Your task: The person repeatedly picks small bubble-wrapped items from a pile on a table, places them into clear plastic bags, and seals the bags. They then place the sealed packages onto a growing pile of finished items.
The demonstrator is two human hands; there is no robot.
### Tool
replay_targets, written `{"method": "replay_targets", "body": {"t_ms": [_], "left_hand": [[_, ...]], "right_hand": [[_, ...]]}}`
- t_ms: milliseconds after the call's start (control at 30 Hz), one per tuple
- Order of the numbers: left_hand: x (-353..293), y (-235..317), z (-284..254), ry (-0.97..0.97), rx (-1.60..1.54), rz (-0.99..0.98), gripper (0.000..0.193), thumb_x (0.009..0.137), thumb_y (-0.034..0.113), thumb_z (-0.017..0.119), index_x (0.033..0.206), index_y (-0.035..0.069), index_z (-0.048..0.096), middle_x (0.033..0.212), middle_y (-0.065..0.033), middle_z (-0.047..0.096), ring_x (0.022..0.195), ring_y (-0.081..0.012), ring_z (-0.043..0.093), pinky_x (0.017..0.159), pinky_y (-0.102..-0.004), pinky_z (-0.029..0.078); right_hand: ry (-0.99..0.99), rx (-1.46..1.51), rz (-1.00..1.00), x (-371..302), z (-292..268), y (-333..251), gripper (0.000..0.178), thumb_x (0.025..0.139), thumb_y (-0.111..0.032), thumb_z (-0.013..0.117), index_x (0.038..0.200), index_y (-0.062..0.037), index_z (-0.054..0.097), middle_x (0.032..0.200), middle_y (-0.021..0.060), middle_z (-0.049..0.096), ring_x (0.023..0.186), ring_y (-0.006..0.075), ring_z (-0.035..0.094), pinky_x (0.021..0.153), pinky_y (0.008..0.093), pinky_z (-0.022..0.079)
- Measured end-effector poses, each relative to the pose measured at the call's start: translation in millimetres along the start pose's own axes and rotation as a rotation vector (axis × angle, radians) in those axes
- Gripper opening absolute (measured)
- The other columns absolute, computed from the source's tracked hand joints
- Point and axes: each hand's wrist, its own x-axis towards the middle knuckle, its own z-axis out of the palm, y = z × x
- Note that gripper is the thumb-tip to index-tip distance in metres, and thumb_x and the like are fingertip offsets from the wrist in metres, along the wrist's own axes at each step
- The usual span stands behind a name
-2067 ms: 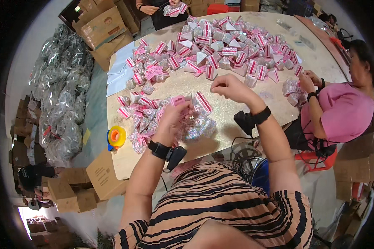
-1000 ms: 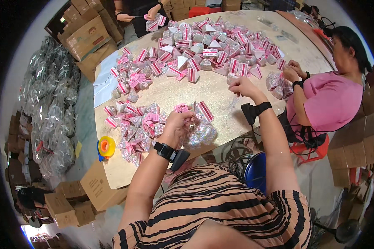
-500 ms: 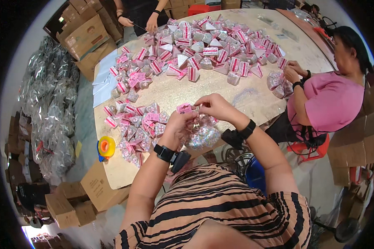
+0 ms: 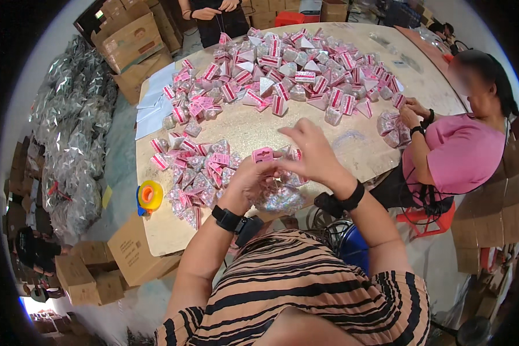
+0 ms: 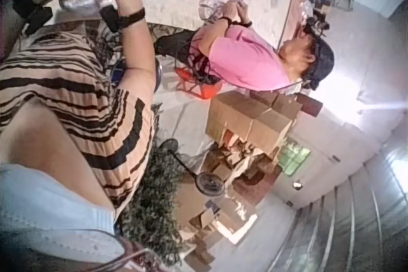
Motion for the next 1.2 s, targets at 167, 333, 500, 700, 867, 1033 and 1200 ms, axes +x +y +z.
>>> {"method": "replay_targets", "body": {"t_ms": [167, 333, 500, 700, 867, 1033, 1200], "left_hand": [[-3, -4, 7, 0.076, -0.088, -0.006, 0.011, 0.082, 0.004, 0.058, 0.093, 0.002, 0.059, 0.083, -0.0070, 0.062, 0.071, -0.0168, 0.061, 0.062, -0.0287, 0.050], [6, -17, -9, -0.021, -0.110, 0.049, 0.012, 0.082, 0.006, 0.059, 0.094, 0.004, 0.059, 0.086, -0.0061, 0.061, 0.074, -0.0157, 0.060, 0.063, -0.0286, 0.049], [0, -17, -13, -0.078, -0.016, 0.094, 0.016, 0.083, 0.010, 0.060, 0.098, 0.005, 0.058, 0.091, -0.0060, 0.062, 0.079, -0.0144, 0.060, 0.067, -0.0278, 0.049], [-7, -15, -9, -0.068, -0.007, 0.119, 0.014, 0.086, 0.011, 0.056, 0.099, 0.004, 0.058, 0.089, -0.0059, 0.061, 0.079, -0.0137, 0.060, 0.066, -0.0254, 0.049], [-12, -10, 3, 0.008, -0.153, 0.078, 0.012, 0.089, 0.013, 0.052, 0.095, 0.004, 0.056, 0.080, -0.0047, 0.058, 0.070, -0.0135, 0.058, 0.059, -0.0266, 0.048], [-9, -13, 1, -0.055, -0.196, 0.061, 0.008, 0.087, 0.010, 0.056, 0.093, 0.005, 0.055, 0.071, -0.0035, 0.056, 0.061, -0.0129, 0.056, 0.053, -0.0265, 0.048], [-11, -13, 1, -0.104, -0.081, 0.088, 0.011, 0.087, 0.012, 0.056, 0.094, 0.004, 0.055, 0.072, -0.0037, 0.055, 0.061, -0.0133, 0.054, 0.055, -0.0257, 0.045]], "right_hand": [[-0.224, -0.166, -0.165, -1, 13, -31, 0.067, 0.053, -0.030, 0.080, 0.109, -0.0065, 0.052, 0.094, 0.0098, 0.048, 0.091, 0.0268, 0.049, 0.075, 0.0381, 0.037], [-0.192, -0.185, -0.208, -1, 21, -30, 0.067, 0.050, -0.027, 0.081, 0.106, -0.0043, 0.052, 0.093, 0.0088, 0.048, 0.091, 0.0254, 0.049, 0.074, 0.0362, 0.037], [-0.150, -0.137, -0.239, -3, 21, -31, 0.064, 0.048, -0.024, 0.081, 0.102, -0.0040, 0.053, 0.092, 0.0084, 0.048, 0.090, 0.0257, 0.050, 0.074, 0.0358, 0.037], [-0.126, -0.109, -0.218, -4, 22, -33, 0.064, 0.049, -0.023, 0.081, 0.103, -0.0045, 0.053, 0.093, 0.0091, 0.048, 0.090, 0.0261, 0.050, 0.074, 0.0363, 0.037], [-0.146, 0.095, -0.134, 1, 6, -28, 0.049, 0.066, -0.026, 0.070, 0.107, -0.0037, 0.056, 0.089, 0.0116, 0.049, 0.085, 0.0284, 0.050, 0.075, 0.0375, 0.038], [-0.219, 0.385, 0.027, 1, -2, -13, 0.027, 0.082, -0.013, 0.049, 0.102, 0.0019, 0.061, 0.081, 0.0157, 0.052, 0.076, 0.0311, 0.054, 0.072, 0.0369, 0.043], [-0.299, 0.468, 0.070, 2, 0, -17, 0.027, 0.082, -0.009, 0.045, 0.098, 0.0020, 0.063, 0.084, 0.0174, 0.057, 0.078, 0.0309, 0.058, 0.072, 0.0366, 0.046]]}}
